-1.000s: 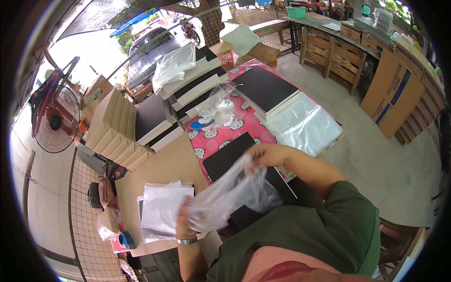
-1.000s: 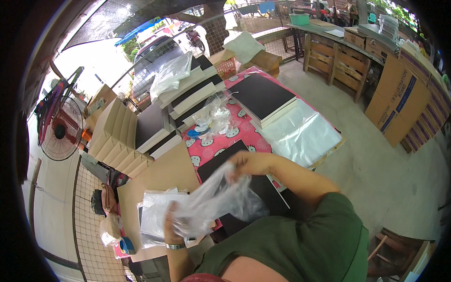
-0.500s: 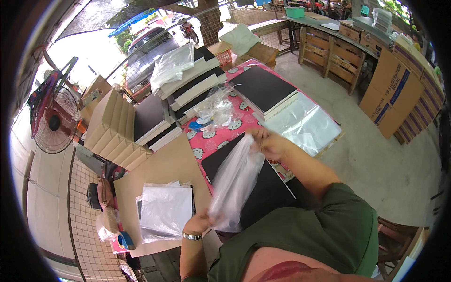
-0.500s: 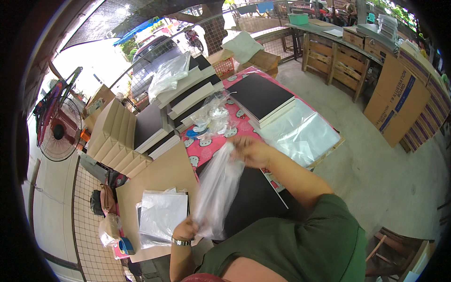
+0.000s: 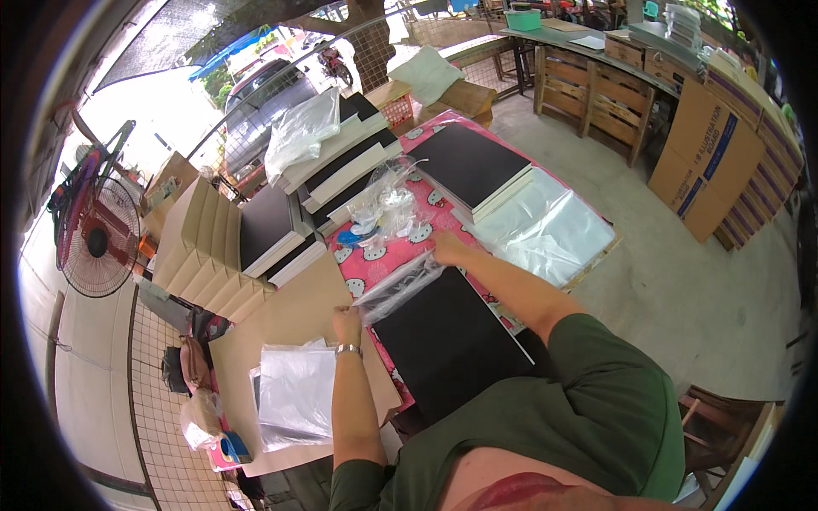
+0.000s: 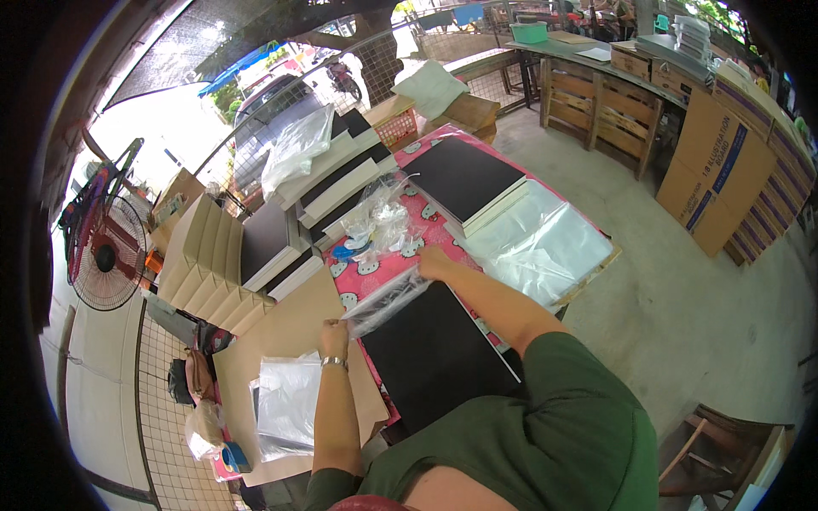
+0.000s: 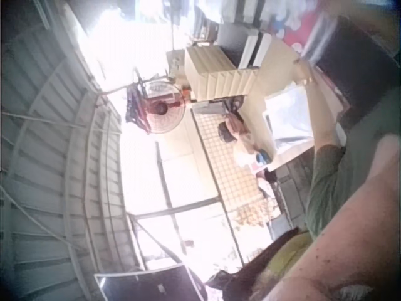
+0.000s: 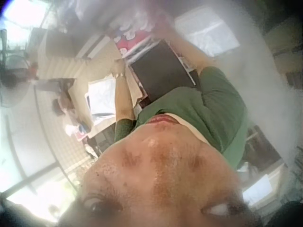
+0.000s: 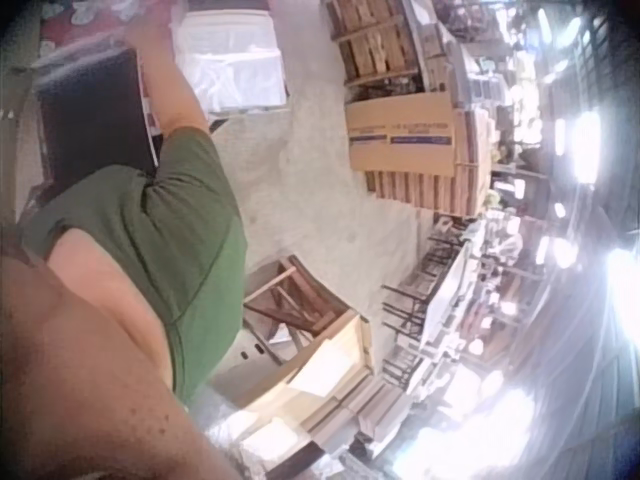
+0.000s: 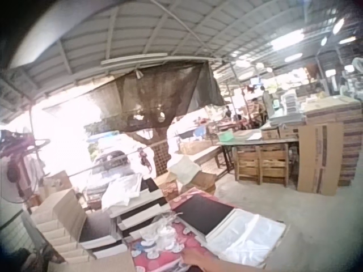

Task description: The person wraps several square items in brown paper using tape, then places them into plastic bags.

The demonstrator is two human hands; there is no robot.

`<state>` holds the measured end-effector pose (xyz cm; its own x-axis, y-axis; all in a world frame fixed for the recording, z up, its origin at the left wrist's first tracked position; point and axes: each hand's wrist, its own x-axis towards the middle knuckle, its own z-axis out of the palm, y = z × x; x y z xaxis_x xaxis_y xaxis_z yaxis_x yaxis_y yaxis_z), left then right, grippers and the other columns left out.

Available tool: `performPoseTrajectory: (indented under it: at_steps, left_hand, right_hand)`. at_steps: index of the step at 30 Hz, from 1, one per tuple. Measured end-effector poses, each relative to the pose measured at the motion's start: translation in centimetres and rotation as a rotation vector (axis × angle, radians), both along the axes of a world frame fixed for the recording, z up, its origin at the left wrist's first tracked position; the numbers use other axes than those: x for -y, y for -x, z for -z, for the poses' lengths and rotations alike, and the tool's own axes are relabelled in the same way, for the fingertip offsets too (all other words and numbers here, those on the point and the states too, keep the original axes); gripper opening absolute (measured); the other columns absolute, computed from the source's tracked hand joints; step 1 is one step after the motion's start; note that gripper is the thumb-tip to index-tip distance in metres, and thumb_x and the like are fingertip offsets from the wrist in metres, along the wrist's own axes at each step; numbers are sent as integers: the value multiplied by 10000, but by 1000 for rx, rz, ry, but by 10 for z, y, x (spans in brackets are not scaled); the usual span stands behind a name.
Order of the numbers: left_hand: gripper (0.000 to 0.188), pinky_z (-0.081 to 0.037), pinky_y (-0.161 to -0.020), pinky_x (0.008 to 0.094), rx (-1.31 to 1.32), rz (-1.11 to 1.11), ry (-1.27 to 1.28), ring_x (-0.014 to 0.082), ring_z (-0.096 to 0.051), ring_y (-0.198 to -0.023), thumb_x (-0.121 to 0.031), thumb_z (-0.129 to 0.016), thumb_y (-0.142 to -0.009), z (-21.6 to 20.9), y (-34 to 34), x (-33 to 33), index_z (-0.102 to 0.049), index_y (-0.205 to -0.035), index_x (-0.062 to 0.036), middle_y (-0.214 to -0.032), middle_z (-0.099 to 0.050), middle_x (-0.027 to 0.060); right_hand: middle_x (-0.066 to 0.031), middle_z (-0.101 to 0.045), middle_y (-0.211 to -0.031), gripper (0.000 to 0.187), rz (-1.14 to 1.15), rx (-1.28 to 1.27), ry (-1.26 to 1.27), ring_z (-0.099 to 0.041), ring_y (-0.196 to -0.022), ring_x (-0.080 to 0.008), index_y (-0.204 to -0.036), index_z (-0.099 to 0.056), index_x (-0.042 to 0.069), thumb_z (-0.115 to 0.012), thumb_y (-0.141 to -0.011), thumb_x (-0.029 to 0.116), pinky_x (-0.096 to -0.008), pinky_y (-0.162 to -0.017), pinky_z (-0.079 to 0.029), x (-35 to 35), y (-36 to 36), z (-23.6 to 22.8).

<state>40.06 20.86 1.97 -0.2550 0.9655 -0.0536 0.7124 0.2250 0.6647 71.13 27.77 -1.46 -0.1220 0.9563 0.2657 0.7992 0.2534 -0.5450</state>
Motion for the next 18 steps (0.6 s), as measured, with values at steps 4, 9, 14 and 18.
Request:
performPoseTrajectory:
  at_steps: [4,9,14,18]
  left_hand:
    - [293,-463,-666,396,-110,94,-119,306,-613,-703,-186,-489,-767,66,2,-45,-658,-909,9,-762,-640,187]
    - [291,-457,-583,400,-36,97,-63,289,-584,-591,-194,-492,-755,42,27,0,-649,-868,23,-656,-605,192]
    - [279,-423,-492,369,172,23,141,235,-553,-520,-193,-486,-778,30,7,-11,-618,-754,51,-632,-598,150]
    - [319,-413,-477,356,184,80,199,221,-549,-522,-224,-487,-795,17,-11,-14,-606,-715,61,-621,-590,121]
  right_hand:
    - [-218,-585,-998,322,181,200,185,-586,-968,-366,-1036,-604,-8,-503,-779,157,-461,-789,-489,-1,6,26]
    - [-234,-587,-1030,298,-11,299,143,-568,-1017,-355,-991,-623,-16,-478,-798,160,-449,-844,-477,45,38,-31]
    - [-236,-601,-1054,272,78,261,170,-578,-1015,-343,-938,-646,-26,-490,-785,136,-423,-894,-443,30,24,-20]
    - [-306,-550,-1084,321,88,404,211,-592,-960,-391,-992,-602,-73,-494,-774,137,-459,-857,-458,11,12,-12]
